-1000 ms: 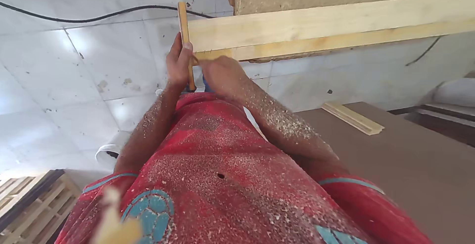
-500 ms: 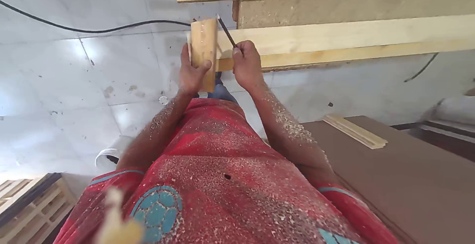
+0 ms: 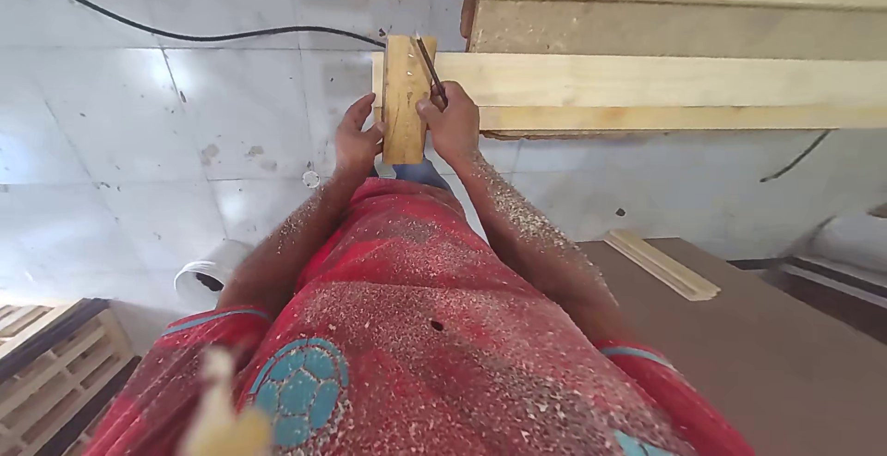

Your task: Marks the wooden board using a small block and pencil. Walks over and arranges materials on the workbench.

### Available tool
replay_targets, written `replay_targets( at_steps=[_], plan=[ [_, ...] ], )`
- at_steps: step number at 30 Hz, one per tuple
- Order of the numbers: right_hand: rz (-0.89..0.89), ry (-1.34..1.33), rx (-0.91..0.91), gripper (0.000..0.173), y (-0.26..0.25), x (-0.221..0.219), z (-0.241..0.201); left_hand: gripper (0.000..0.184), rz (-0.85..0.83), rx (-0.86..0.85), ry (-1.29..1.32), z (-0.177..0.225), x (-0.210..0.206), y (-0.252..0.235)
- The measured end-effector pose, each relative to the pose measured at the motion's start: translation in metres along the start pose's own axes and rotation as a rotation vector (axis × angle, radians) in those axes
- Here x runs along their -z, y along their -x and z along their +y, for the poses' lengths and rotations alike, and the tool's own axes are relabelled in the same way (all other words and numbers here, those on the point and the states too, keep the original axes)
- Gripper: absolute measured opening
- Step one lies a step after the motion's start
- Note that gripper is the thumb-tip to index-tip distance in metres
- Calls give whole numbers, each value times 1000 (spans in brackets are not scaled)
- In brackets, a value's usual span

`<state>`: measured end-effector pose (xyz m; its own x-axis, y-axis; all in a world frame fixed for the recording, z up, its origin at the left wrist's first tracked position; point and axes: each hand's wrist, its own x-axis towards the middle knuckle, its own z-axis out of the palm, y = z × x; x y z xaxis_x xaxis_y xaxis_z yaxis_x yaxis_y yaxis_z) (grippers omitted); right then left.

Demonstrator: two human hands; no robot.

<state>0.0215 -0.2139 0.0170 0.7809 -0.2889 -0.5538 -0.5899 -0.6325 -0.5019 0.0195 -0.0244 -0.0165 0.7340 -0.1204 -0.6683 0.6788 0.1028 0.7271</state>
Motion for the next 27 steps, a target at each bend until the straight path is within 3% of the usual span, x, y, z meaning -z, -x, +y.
replay_targets(
  at_steps=[8, 21, 27],
  plan=[
    [4, 0, 19, 41, -1, -2, 6, 46, -89, 16, -2, 1, 1, -4],
    [9, -38, 29, 41, -5, -5, 13, 43, -123, 81, 69, 2, 5, -7],
    [21, -14, 40, 41, -3, -5, 11, 54, -107, 61, 78, 1, 5, -9]
  ],
)
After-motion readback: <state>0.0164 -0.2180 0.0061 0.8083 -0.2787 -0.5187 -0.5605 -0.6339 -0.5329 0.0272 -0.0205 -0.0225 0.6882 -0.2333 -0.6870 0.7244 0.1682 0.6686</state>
